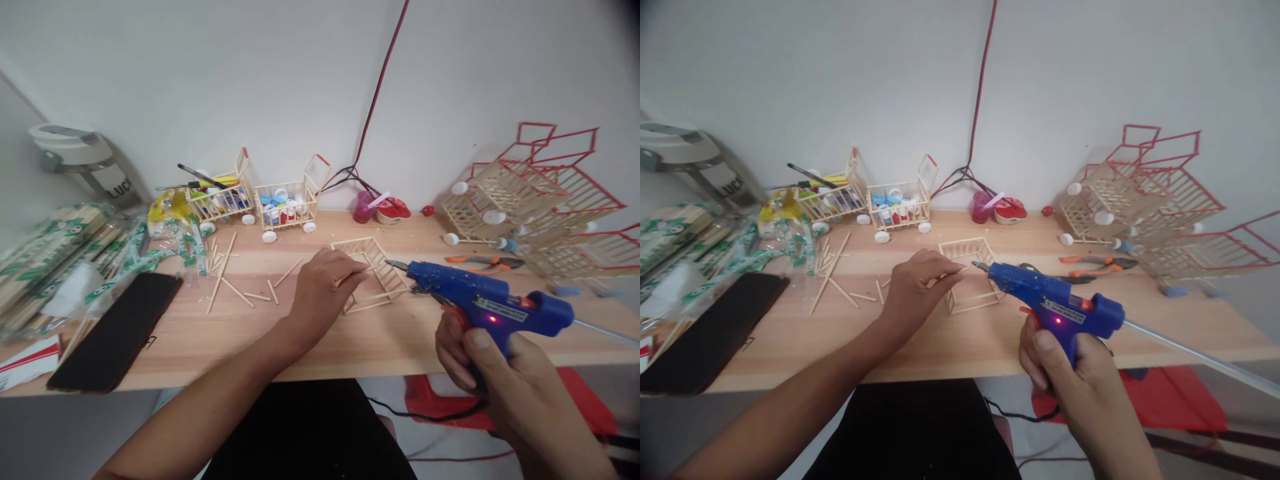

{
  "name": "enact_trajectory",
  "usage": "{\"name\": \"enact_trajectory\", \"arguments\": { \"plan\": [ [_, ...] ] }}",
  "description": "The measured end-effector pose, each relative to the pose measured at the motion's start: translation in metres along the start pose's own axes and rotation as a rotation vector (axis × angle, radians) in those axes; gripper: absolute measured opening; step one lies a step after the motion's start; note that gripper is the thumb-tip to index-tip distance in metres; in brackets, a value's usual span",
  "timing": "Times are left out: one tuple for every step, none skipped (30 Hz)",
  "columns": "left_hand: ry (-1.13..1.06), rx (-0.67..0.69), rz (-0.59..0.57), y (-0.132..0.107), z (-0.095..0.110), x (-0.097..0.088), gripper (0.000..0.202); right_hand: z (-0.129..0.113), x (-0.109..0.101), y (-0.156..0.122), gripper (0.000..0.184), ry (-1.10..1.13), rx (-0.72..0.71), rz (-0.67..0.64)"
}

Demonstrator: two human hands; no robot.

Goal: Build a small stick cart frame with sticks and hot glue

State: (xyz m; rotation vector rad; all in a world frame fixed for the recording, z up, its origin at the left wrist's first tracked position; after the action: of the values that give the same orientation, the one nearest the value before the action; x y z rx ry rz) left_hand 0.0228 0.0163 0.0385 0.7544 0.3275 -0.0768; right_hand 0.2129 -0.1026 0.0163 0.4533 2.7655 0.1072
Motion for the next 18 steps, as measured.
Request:
{"name": "enact_trajectory", "arguments": {
  "plan": [
    [-0.016, -0.011, 0.005, 0.0000, -0.0004, -0.0004, 0.007, 0.0014, 0.0000, -0.0002, 0.036, 0.005, 0.007, -0.011],
    [-0.036, -0.026, 0.011, 0.0001, -0.0008, -0.0009, 0.007, 0.0026, 0.0003, -0.0002, 0.036, 0.005, 0.013, -0.025],
    [-0.057, -0.043, 0.017, 0.0001, -0.0014, -0.0013, 0.007, 0.0034, 0.0009, -0.0002, 0.037, 0.000, 0.015, -0.040],
    [-0.075, -0.061, 0.021, 0.0002, -0.0019, -0.0018, 0.007, 0.0036, 0.0015, -0.0001, 0.039, -0.009, 0.010, -0.052],
    [-0.089, -0.079, 0.022, 0.0002, -0.0024, -0.0021, 0.007, 0.0035, 0.0022, 0.0001, 0.041, -0.018, 0.004, -0.063],
    [-0.099, -0.096, 0.022, 0.0003, -0.0029, -0.0023, 0.007, 0.0033, 0.0025, 0.0004, 0.042, -0.022, -0.001, -0.066],
    [-0.106, -0.114, 0.021, 0.0004, -0.0033, -0.0025, 0.007, 0.0030, 0.0025, 0.0007, 0.043, -0.023, -0.005, -0.065],
    [-0.113, -0.131, 0.019, 0.0005, -0.0036, -0.0027, 0.008, 0.0030, 0.0024, 0.0009, 0.043, -0.023, -0.005, -0.061],
    [-0.122, -0.150, 0.016, 0.0005, -0.0041, -0.0028, 0.009, 0.0031, 0.0022, 0.0010, 0.042, -0.027, -0.004, -0.058],
    [-0.133, -0.171, 0.013, 0.0005, -0.0046, -0.0027, 0.009, 0.0034, 0.0020, 0.0010, 0.042, -0.032, -0.003, -0.057],
    [-0.146, -0.192, 0.010, 0.0005, -0.0052, -0.0027, 0.009, 0.0037, 0.0019, 0.0009, 0.042, -0.039, -0.001, -0.059],
    [-0.161, -0.213, 0.009, 0.0004, -0.0059, -0.0026, 0.010, 0.0039, 0.0018, 0.0008, 0.043, -0.046, -0.003, -0.060],
    [-0.176, -0.232, 0.009, 0.0003, -0.0065, -0.0025, 0.010, 0.0042, 0.0018, 0.0007, 0.043, -0.054, -0.003, -0.063],
    [-0.191, -0.248, 0.009, 0.0002, -0.0071, -0.0024, 0.010, 0.0043, 0.0015, 0.0007, 0.043, -0.059, -0.003, -0.062],
    [-0.203, -0.260, 0.009, 0.0000, -0.0076, -0.0022, 0.010, 0.0044, 0.0014, 0.0008, 0.044, -0.061, -0.003, -0.061],
    [-0.212, -0.269, 0.009, -0.0001, -0.0080, -0.0019, 0.011, 0.0046, 0.0012, 0.0010, 0.044, -0.061, -0.002, -0.057],
    [-0.219, -0.273, 0.009, -0.0002, -0.0083, -0.0016, 0.011, 0.0048, 0.0010, 0.0013, 0.045, -0.063, 0.000, -0.051],
    [-0.226, -0.275, 0.009, -0.0004, -0.0086, -0.0013, 0.010, 0.0050, 0.0009, 0.0016, 0.045, -0.064, 0.003, -0.046]
  ]
}}
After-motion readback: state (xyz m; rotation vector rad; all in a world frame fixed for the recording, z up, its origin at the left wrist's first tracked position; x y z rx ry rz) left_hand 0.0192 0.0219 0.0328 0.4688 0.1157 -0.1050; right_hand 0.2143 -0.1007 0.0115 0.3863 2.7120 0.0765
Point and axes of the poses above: each hand's wrist, its own y-axis towards the middle knuckle, its own x-axis out of the palm, z = x × y, the point moved 6 cm from there along y, towards the middle knuckle, and after that the axes turned 8 degrees about z, right-handed, at the moved point
